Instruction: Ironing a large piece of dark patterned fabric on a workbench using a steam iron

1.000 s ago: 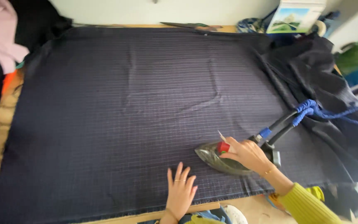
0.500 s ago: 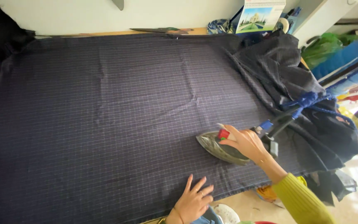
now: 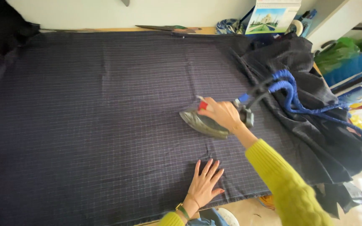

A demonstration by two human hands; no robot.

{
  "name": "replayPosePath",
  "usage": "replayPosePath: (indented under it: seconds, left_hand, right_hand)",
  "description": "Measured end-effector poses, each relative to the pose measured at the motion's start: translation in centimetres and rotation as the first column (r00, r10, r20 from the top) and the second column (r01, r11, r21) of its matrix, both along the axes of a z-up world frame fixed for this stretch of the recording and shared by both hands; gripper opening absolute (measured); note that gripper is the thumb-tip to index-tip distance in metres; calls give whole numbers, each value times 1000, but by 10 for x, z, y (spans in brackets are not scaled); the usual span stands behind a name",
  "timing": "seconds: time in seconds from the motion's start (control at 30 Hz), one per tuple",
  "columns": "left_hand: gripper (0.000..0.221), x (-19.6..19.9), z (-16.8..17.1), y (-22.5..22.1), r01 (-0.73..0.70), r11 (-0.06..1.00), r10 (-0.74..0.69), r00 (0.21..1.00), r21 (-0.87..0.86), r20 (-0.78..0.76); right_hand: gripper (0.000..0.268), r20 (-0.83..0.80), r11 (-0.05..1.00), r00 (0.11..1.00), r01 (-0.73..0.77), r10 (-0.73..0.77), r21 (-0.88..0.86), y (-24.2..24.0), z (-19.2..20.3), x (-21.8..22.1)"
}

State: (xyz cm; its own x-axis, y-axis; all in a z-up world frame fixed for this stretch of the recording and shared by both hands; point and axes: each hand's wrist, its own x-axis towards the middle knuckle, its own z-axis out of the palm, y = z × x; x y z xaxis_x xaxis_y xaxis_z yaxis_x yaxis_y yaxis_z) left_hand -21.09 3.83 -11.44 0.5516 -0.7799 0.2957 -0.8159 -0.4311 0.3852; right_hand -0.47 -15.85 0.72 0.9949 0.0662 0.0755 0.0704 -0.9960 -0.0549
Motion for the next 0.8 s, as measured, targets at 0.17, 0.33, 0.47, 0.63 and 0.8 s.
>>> replayPosePath:
  seconds: [0.17,0.33,0.47,0.63,0.8]
  left_hand:
    - [64,-7,-2,-6,175,984,-174,984,42,-28]
    - [57,-20,-8,-9,339,930,-338,941,142,-33]
    - [61,-35,-17,-5,382,924,-382,924,19,18]
    - [48,-42,-24,-2,472,876,-482,865,-96,-142]
    - [54,-46,-33,1,499,846,-533,808,-189,-251]
  right_hand:
    - [55,-1,999,999,-38,38,8,-17,7,51]
    - [57,-54,998,998,-37,40,51,-23,10,66]
    - [59,-125,995,989,-78,84,57,-18,17,50]
    - [60,27,975,975,-218,219,-49,-17,6,5]
    - [59,76,951,950,-298,304,-80,-9,1,-57]
